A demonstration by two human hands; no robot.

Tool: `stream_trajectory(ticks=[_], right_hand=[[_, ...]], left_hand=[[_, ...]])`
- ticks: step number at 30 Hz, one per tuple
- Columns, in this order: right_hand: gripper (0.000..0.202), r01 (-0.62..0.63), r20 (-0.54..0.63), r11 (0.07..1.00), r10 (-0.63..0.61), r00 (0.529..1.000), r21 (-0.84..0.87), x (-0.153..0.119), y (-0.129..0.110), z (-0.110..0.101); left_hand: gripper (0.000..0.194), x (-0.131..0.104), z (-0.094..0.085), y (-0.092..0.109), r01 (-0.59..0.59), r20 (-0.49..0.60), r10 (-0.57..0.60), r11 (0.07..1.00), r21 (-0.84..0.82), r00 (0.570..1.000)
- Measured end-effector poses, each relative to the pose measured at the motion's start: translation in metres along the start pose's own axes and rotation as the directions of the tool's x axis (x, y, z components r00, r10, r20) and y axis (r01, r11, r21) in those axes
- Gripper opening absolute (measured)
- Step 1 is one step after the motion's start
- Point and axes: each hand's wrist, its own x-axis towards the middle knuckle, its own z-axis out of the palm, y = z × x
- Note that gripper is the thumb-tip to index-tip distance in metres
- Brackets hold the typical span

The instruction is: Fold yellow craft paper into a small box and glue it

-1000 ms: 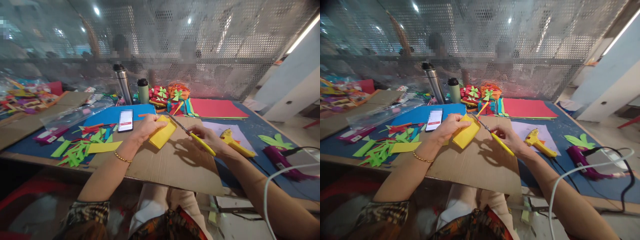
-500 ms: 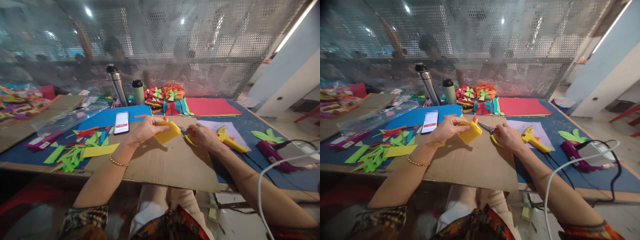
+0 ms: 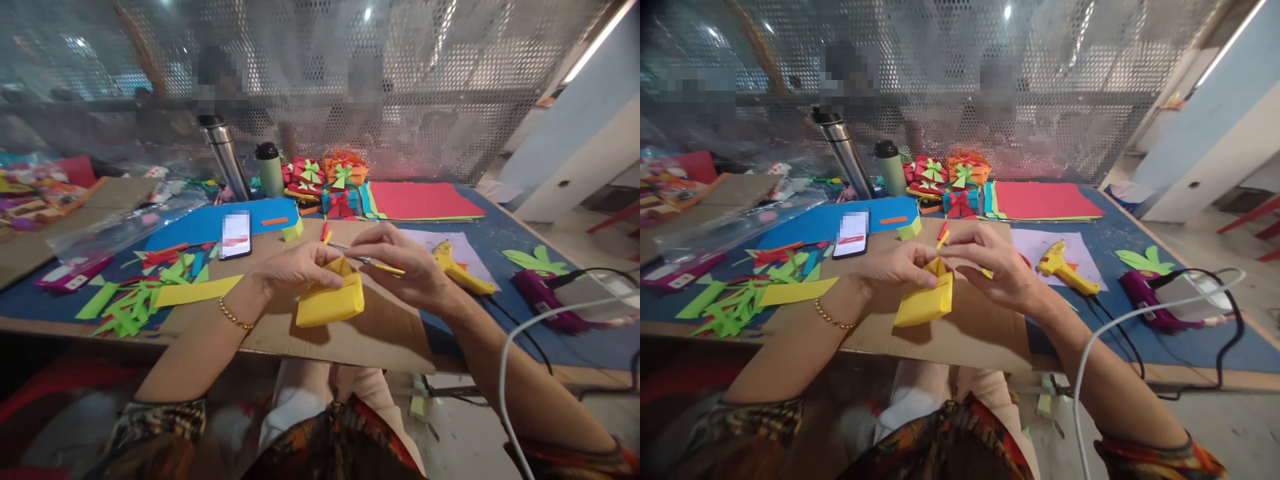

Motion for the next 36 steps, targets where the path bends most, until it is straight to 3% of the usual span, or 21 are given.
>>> stream_trajectory(ticks=[5, 13, 16, 20, 23, 28, 31, 33, 36], right_hand=[[0.024, 0.053, 0.085, 0.994, -0.061, 0.995, 0.094, 0.001, -0.011, 0.004], [0.015, 0.041, 0.048, 0.995, -0.046, 0.998, 0.095, -0.002, -0.011, 0.007], [0.009, -0.004, 0.006, 1.0, 0.004, 1.0, 0.024, -0.002, -0.011, 0.004], [0.005, -0.131, -0.087, 0.989, 0.125, 0.988, -0.066, -0.002, -0.006, 0.002], [0.008, -0.21, -0.11, 0.971, 0.197, 0.974, -0.117, -0.003, -0.002, 0.003], [0.008, -0.229, -0.103, 0.962, 0.215, 0.971, -0.15, -0.003, -0.004, 0.009], [0.007, -0.205, -0.145, 0.958, 0.178, 0.973, -0.199, -0.003, -0.008, 0.011], [0.007, -0.17, -0.181, 0.961, 0.131, 0.975, -0.218, -0.002, -0.011, 0.009], [0.006, -0.146, -0.17, 0.984, 0.128, 0.977, -0.099, -0.002, -0.016, -0.002]], left_hand=[[0.035, 0.004, 0.001, -0.002, -0.107, 0.009, 0.106, 0.994, 0.022, 0.994], [0.062, 0.002, 0.0, -0.002, -0.072, 0.06, 0.064, 0.988, 0.136, 0.996], [0.063, 0.001, -0.004, -0.001, -0.158, -0.031, 0.172, 0.952, 0.261, 0.985], [0.07, -0.004, -0.004, 0.004, -0.301, -0.217, 0.411, 0.862, 0.407, 0.885], [0.072, -0.005, 0.004, 0.01, -0.257, -0.235, 0.389, 0.858, 0.445, 0.891], [0.035, 0.004, 0.02, 0.012, -0.088, -0.366, 0.372, 0.794, 0.601, 0.853], [0.036, 0.009, 0.024, 0.011, -0.081, -0.388, 0.381, 0.794, 0.603, 0.839], [0.036, 0.009, 0.026, 0.013, -0.118, -0.358, 0.471, 0.722, 0.682, 0.806], [0.028, 0.005, 0.027, 0.021, -0.2, -0.203, 0.655, 0.486, 0.851, 0.728]])
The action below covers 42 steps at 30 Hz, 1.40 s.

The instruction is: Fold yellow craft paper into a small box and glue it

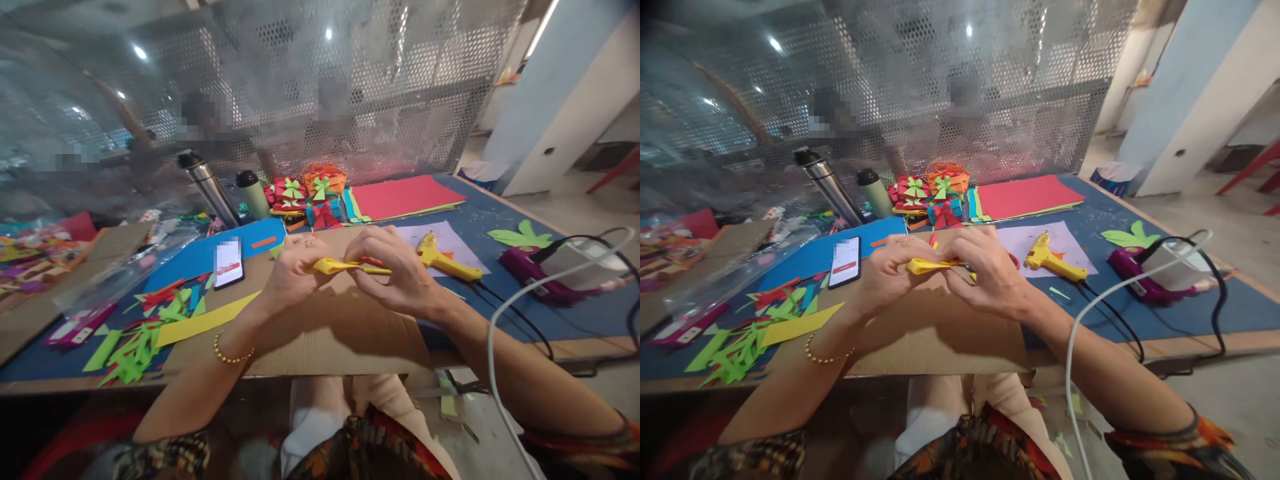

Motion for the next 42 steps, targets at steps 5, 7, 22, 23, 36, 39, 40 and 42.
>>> stream_trajectory(ticks=[5, 7, 22, 23, 36, 39, 40, 42], right_hand=[[0.013, -0.185, 0.076, 0.935, 0.169, 0.983, 0.303, 0.003, 0.0, -0.025], [0.016, -0.169, 0.063, 0.93, 0.157, 0.986, 0.327, 0.004, 0.002, -0.03], [0.014, 0.048, 0.137, 0.989, -0.067, 0.988, 0.14, 0.0, 0.0, -0.027], [0.013, 0.059, 0.134, 0.99, -0.076, 0.988, 0.129, -0.001, 0.0, -0.026], [0.013, 0.066, 0.179, 0.997, -0.074, 0.981, 0.05, -0.006, 0.002, -0.017], [0.015, 0.057, 0.18, 0.998, -0.059, 0.982, 0.013, -0.007, 0.002, -0.016], [0.016, 0.054, 0.179, 0.999, -0.053, 0.982, -0.002, -0.007, 0.003, -0.016], [0.016, 0.034, 0.192, 0.999, -0.027, 0.981, -0.032, -0.009, 0.003, -0.015]], left_hand=[[0.016, 0.004, -0.01, 0.01, -0.26, 0.065, 0.252, 0.931, 0.255, 0.966], [0.018, 0.005, -0.009, 0.01, -0.304, 0.075, 0.295, 0.895, 0.326, 0.952], [0.014, -0.002, 0.01, -0.011, -0.455, -0.031, 0.518, 0.777, 0.435, 0.855], [0.013, -0.003, 0.011, -0.011, -0.448, -0.03, 0.509, 0.782, 0.434, 0.86], [0.01, -0.009, 0.014, -0.009, -0.371, 0.001, 0.392, 0.87, 0.323, 0.92], [0.013, -0.011, 0.015, -0.006, -0.334, 0.017, 0.343, 0.898, 0.285, 0.939], [0.015, -0.011, 0.015, -0.006, -0.325, 0.031, 0.329, 0.907, 0.268, 0.944], [0.016, -0.012, 0.014, -0.006, -0.324, 0.068, 0.317, 0.917, 0.233, 0.946]])
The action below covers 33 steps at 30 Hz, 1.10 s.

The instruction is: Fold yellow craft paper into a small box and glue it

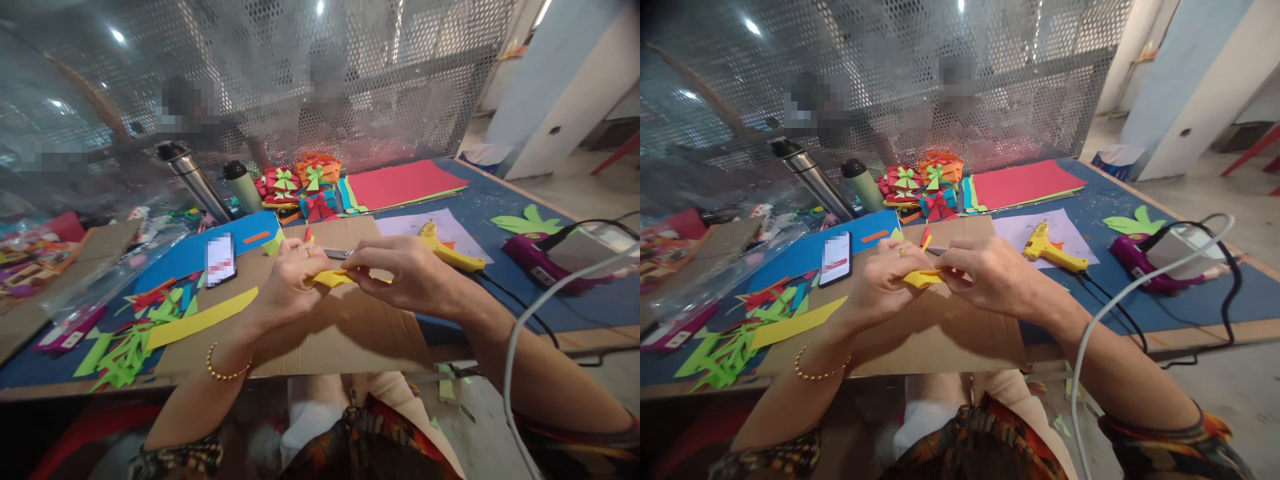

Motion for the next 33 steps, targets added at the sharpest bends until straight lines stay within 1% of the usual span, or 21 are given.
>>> stream_trajectory(ticks=[3, 7, 12, 16, 19, 23, 25, 29, 33], right_hand=[[0.015, -0.061, 0.067, 0.998, 0.063, 0.996, -0.029, -0.002, 0.0, 0.001], [0.016, -0.117, 0.142, 0.99, 0.127, 0.982, -0.075, -0.002, -0.001, 0.0], [0.019, -0.153, 0.18, 0.984, 0.167, 0.969, -0.091, 0.0, -0.001, 0.001], [0.017, -0.18, 0.195, 0.979, 0.195, 0.961, -0.092, 0.001, -0.002, 0.002], [0.017, -0.183, 0.192, 0.98, 0.196, 0.962, -0.08, 0.001, -0.002, 0.002], [0.019, -0.182, 0.178, 0.979, 0.195, 0.964, -0.086, 0.0, -0.001, 0.002], [0.019, -0.183, 0.169, 0.979, 0.195, 0.966, -0.088, 0.0, -0.001, 0.002], [0.017, -0.191, 0.134, 0.98, 0.198, 0.971, -0.06, 0.002, -0.002, 0.0], [0.02, -0.183, 0.076, 0.983, 0.18, 0.981, 0.028, 0.006, 0.003, -0.009]], left_hand=[[0.016, -0.002, -0.001, -0.003, -0.011, 0.051, 0.012, 0.999, -0.036, 0.999], [0.016, -0.004, -0.001, -0.004, 0.026, 0.087, -0.025, 1.0, -0.011, 0.996], [0.02, -0.004, 0.002, -0.002, 0.05, 0.121, -0.05, 0.999, 0.005, 0.991], [0.02, -0.004, 0.002, -0.002, 0.058, 0.15, -0.058, 0.998, 0.009, 0.987], [0.02, -0.004, 0.0, -0.002, 0.086, 0.166, -0.084, 0.996, -0.003, 0.982], [0.016, -0.003, 0.0, -0.004, 0.138, 0.183, -0.128, 0.99, -0.042, 0.975], [0.018, -0.003, 0.0, -0.006, 0.155, 0.186, -0.143, 0.987, -0.053, 0.972], [0.028, -0.003, 0.001, -0.013, 0.168, 0.168, -0.159, 0.985, -0.044, 0.973], [0.023, -0.002, -0.003, -0.017, 0.156, 0.127, -0.15, 0.987, -0.039, 0.98]])
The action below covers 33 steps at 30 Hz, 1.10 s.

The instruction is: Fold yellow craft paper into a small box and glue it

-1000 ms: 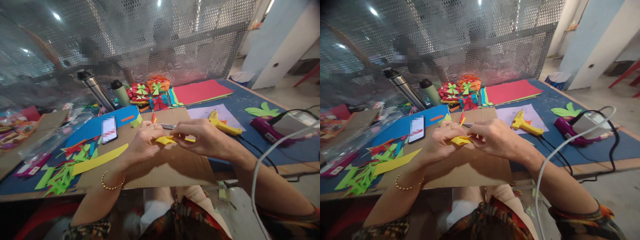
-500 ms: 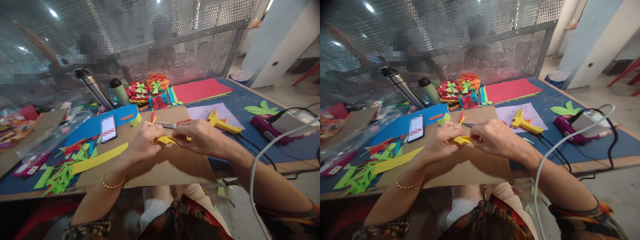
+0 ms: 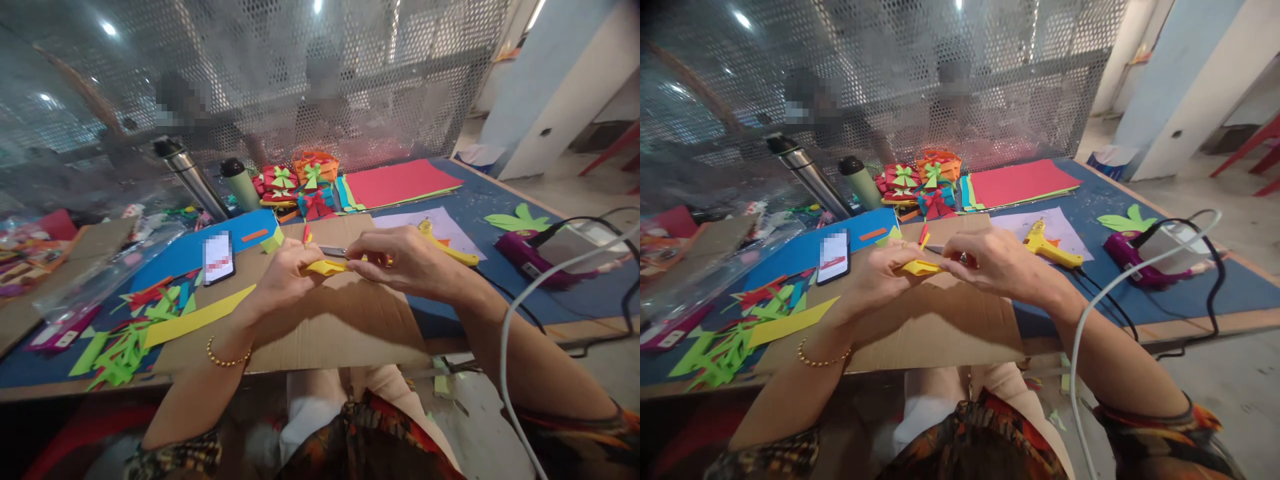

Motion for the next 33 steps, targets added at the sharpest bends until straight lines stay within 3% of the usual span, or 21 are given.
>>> stream_trajectory(ticks=[4, 9, 14, 16, 20, 26, 30, 33], right_hand=[[0.024, -0.056, -0.102, 0.998, 0.054, 0.993, -0.01, 0.0, 0.008, -0.016], [0.021, -0.218, -0.25, 0.952, 0.162, 0.955, -0.217, -0.025, 0.017, -0.043], [0.023, -0.536, -0.419, 0.721, 0.363, 0.832, -0.439, -0.055, 0.031, -0.068], [0.027, -0.611, -0.396, 0.588, 0.466, 0.791, -0.53, -0.061, 0.037, -0.069], [0.04, -0.577, -0.236, 0.403, 0.636, 0.734, -0.71, -0.063, 0.045, -0.06], [0.04, -0.474, -0.029, 0.442, 0.707, 0.707, -0.761, -0.066, 0.061, -0.042], [0.035, -0.428, 0.064, 0.474, 0.724, 0.686, -0.77, -0.067, 0.078, -0.035], [0.033, -0.414, 0.082, 0.483, 0.721, 0.688, -0.772, -0.066, 0.088, -0.032]], left_hand=[[0.014, 0.001, -0.003, -0.003, -0.043, -0.062, 0.044, 0.999, 0.009, 0.997], [0.012, -0.001, 0.0, -0.007, -0.1, -0.119, 0.103, 0.995, 0.03, 0.988], [0.014, -0.002, 0.008, -0.012, -0.121, -0.12, 0.122, 0.993, 0.014, 0.985], [0.014, -0.002, 0.012, -0.013, -0.122, -0.139, 0.122, 0.992, 0.006, 0.983], [0.01, -0.001, 0.017, -0.016, -0.114, -0.183, 0.102, 0.992, -0.058, 0.978], [0.011, 0.001, 0.019, -0.016, -0.152, -0.205, 0.118, 0.976, -0.155, 0.972], [0.008, 0.001, 0.02, -0.01, -0.071, -0.205, 0.032, 0.98, -0.186, 0.978], [0.018, 0.002, 0.021, -0.008, -0.009, -0.202, -0.041, 0.971, -0.239, 0.978]])
